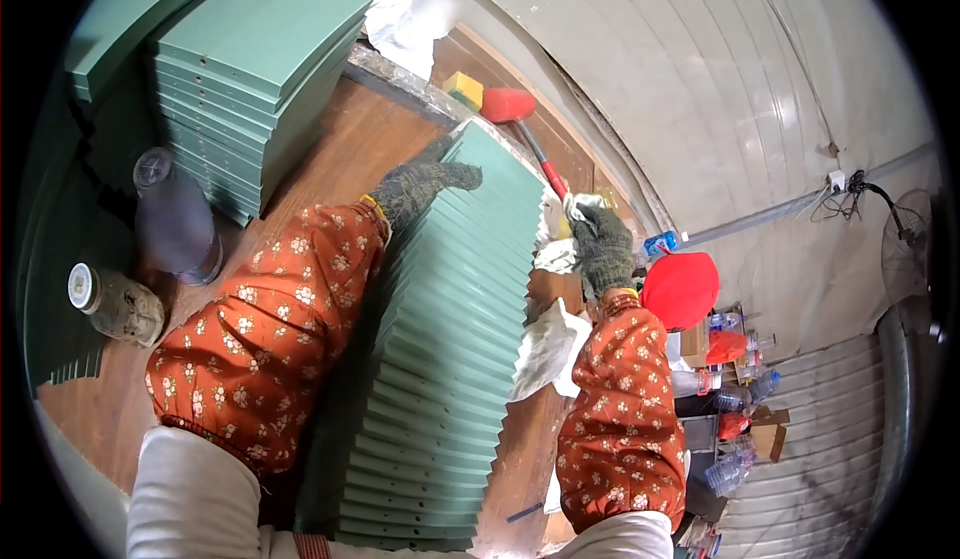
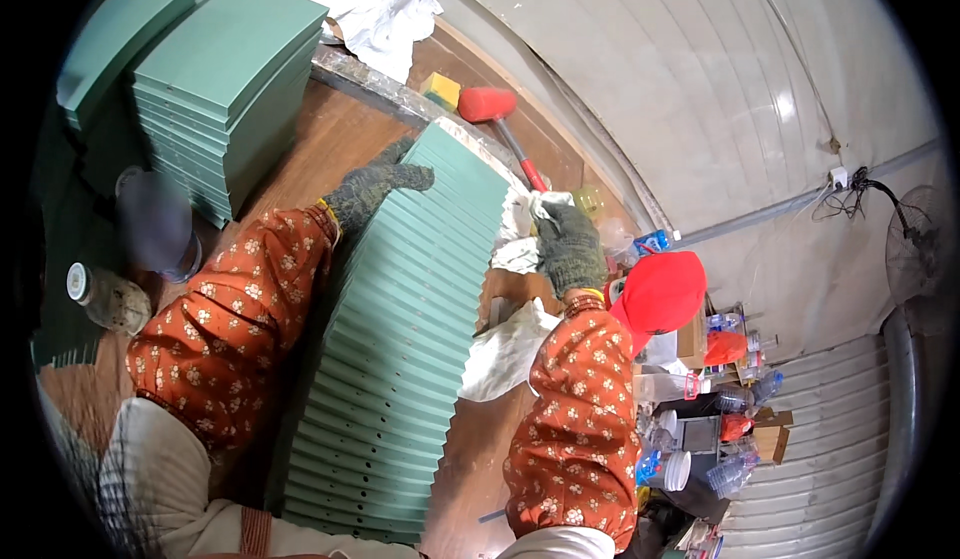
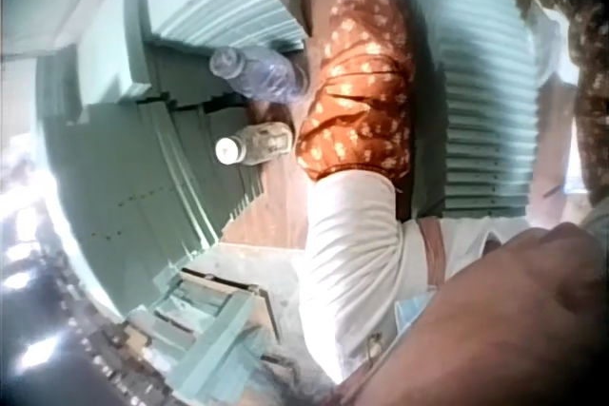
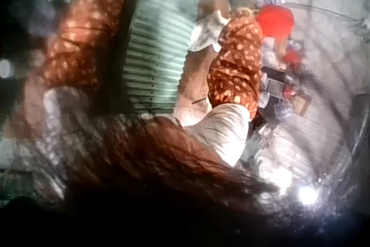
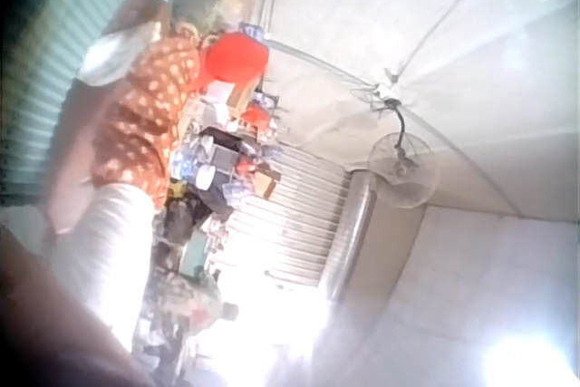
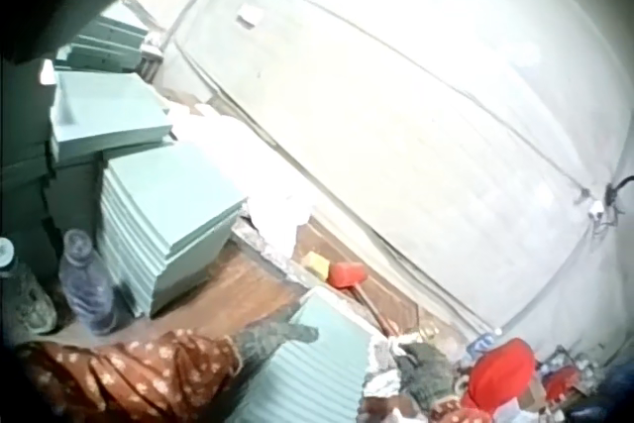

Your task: Wiping down a stack of green panels with a white cloth.

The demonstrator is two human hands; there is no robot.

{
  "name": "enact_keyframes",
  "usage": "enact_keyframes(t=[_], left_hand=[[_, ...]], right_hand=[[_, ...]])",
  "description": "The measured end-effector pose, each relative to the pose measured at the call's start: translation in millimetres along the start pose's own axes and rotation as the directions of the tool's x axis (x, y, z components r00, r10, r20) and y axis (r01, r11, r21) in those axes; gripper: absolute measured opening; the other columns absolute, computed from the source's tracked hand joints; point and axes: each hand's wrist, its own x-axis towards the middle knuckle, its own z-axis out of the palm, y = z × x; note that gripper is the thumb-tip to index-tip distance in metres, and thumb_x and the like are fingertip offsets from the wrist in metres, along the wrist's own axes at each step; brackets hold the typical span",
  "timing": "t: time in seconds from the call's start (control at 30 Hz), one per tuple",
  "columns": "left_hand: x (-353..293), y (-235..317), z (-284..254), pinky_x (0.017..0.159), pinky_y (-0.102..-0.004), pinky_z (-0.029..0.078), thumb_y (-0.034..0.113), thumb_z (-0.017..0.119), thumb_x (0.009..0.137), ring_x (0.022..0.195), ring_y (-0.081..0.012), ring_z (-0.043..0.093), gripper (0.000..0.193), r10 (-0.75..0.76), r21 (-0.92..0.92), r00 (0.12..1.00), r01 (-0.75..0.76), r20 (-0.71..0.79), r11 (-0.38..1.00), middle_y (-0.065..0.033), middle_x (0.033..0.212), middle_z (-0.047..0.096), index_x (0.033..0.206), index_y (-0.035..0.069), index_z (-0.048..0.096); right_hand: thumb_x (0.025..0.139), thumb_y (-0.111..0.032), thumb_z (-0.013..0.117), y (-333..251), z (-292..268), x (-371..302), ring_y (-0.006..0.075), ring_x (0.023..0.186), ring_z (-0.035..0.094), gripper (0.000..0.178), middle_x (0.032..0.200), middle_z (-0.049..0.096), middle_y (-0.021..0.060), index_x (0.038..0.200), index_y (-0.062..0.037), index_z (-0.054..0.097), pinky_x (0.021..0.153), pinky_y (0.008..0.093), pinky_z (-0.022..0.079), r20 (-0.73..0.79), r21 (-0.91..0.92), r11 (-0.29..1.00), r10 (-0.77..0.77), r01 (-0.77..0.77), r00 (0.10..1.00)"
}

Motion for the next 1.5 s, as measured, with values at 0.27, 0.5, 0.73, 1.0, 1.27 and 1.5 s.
enact_keyframes(t=[0.27, 0.5, 0.73, 1.0, 1.27, 1.5], left_hand=[[8, -13, -16, 0.097, -0.0323, 0.037, 0.021, 0.066, 0.078, 0.112, -0.0221, 0.047, 0.071, 0.02, 0.04, 0.999, -0.019, -0.031, 0.999, -0.0149, 0.125, 0.048, 0.136, 0.0, 0.032], [0, -4, -7, 0.098, -0.0327, 0.036, 0.021, 0.067, 0.077, 0.113, -0.0223, 0.047, 0.073, 0.032, 0.075, 0.999, -0.031, -0.007, 0.997, -0.0148, 0.126, 0.048, 0.136, -0.001, 0.032], [-5, -1, -21, 0.098, -0.0322, 0.036, 0.022, 0.067, 0.077, 0.112, -0.0217, 0.048, 0.072, 0.034, 0.15, 0.995, -0.019, -0.097, 0.989, -0.013, 0.125, 0.049, 0.136, -0.001, 0.033], [19, -25, -29, 0.093, -0.0314, 0.041, 0.019, 0.065, 0.08, 0.11, -0.0198, 0.049, 0.066, 0.067, 0.132, 0.996, -0.058, -0.064, 0.99, -0.0115, 0.122, 0.051, 0.136, 0.002, 0.035], [9, -12, -12, 0.094, -0.031, 0.04, 0.018, 0.067, 0.078, 0.11, -0.0198, 0.049, 0.068, 0.053, 0.096, 0.998, -0.05, -0.027, 0.994, -0.0112, 0.124, 0.049, 0.136, 0.003, 0.034], [2, -6, -12, 0.093, -0.0332, 0.04, 0.019, 0.071, 0.074, 0.109, -0.0212, 0.049, 0.074, -0.013, -0.061, 1.0, 0.012, -0.014, 0.998, -0.0123, 0.12, 0.051, 0.136, 0.003, 0.034]], right_hand=[[0.076, -0.006, 0.061, -57, 3, 5, 0.0326, 0.096, 0.056, 0.025, 0.103, 0.061, 0.014, 0.101, -0.0077, 0.063, 0.087, 0.0404, 0.043, -0.006, -0.228, 0.867, -0.455, 0.442, 0.89], [0.073, -0.005, 0.058, -74, 4, 22, 0.035, 0.093, 0.054, 0.029, 0.105, 0.058, 0.0114, 0.101, -0.0128, 0.061, 0.082, 0.0414, 0.044, -0.171, -0.207, 0.802, -0.593, 0.56, 0.787], [0.074, -0.012, 0.058, -113, 29, 28, 0.0304, 0.099, 0.054, 0.03, 0.105, 0.061, 0.0087, 0.104, -0.0144, 0.06, 0.088, 0.0394, 0.042, 0.078, -0.191, 0.8, -0.565, 0.568, 0.821], [0.076, -0.014, 0.055, -84, 2, 11, 0.0291, 0.099, 0.054, 0.027, 0.104, 0.061, 0.006, 0.102, -0.0151, 0.061, 0.087, 0.042, 0.042, 0.203, -0.36, 0.78, -0.47, 0.512, 0.859], [0.074, -0.011, 0.056, -102, 21, 16, 0.0295, 0.095, 0.054, 0.032, 0.102, 0.06, 0.0062, 0.106, -0.0158, 0.06, 0.084, 0.0409, 0.041, 0.057, -0.294, 0.785, -0.555, 0.545, 0.83], [0.072, -0.002, 0.055, -57, 5, -11, 0.032, 0.095, 0.056, 0.038, 0.102, 0.063, 0.0105, 0.108, -0.0115, 0.06, 0.09, 0.0398, 0.042, 0.142, -0.367, 0.855, -0.338, 0.367, 0.93]])
